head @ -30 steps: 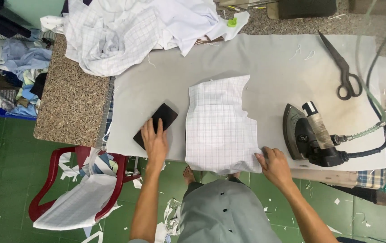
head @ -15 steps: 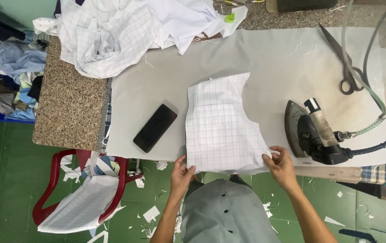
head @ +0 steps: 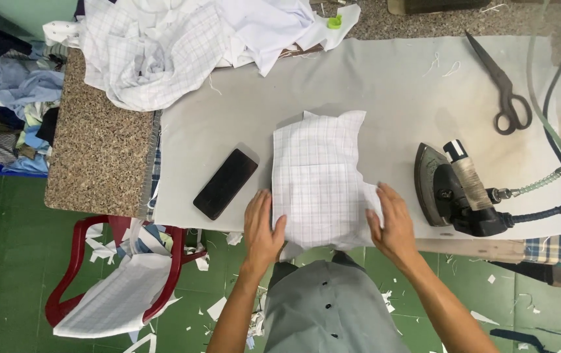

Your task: The person irons a white checkered fabric piece on a table using a steam iron and a black pressing block. They repeatedly fold, unfold, and reposition the fabric, ironing different sections and using the block to press seams.

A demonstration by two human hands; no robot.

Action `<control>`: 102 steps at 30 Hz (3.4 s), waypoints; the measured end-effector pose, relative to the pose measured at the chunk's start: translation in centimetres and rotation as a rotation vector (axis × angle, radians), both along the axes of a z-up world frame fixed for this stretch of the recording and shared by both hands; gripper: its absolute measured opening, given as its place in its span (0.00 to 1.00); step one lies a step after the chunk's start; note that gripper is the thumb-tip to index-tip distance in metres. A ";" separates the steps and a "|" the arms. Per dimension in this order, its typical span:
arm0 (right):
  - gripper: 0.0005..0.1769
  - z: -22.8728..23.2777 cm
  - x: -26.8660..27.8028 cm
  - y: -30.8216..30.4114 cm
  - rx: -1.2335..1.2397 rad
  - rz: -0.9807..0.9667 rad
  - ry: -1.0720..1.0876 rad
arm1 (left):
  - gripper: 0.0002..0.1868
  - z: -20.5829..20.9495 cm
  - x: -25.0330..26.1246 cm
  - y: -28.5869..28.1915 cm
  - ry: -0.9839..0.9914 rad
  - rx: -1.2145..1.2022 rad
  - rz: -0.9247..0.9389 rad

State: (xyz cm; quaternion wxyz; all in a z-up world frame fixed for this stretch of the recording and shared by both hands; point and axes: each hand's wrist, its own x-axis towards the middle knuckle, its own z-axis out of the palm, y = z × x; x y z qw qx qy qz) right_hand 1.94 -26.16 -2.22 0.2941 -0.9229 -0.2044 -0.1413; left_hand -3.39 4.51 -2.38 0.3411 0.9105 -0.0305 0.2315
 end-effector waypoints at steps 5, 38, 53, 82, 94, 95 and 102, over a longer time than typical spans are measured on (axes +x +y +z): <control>0.30 -2.3 3.7 4.7 -0.091 0.140 -0.009 | 0.36 0.5 5.6 -1.8 0.236 0.200 -0.148; 0.46 3.7 -1.8 -15.3 -0.726 -0.289 -0.185 | 0.39 -4.7 2.9 11.8 0.413 0.547 0.255; 0.19 4.1 12.8 -15.2 0.116 -0.420 1.009 | 0.41 -3.0 -12.5 4.1 0.477 -0.392 0.649; 0.31 8.0 14.0 16.9 -0.648 0.826 -0.059 | 0.45 -0.3 -8.4 -13.0 0.437 0.308 0.525; 0.32 8.8 14.9 17.0 -0.632 0.891 -0.156 | 0.43 0.8 -7.5 -14.6 0.411 0.251 0.648; 0.32 8.8 15.2 17.2 -0.647 0.896 -0.081 | 0.43 0.7 -7.5 -14.5 0.408 0.254 0.640; 0.32 13.7 19.2 19.7 -0.942 0.944 0.473 | 0.41 1.9 -3.3 -12.6 0.375 0.364 0.477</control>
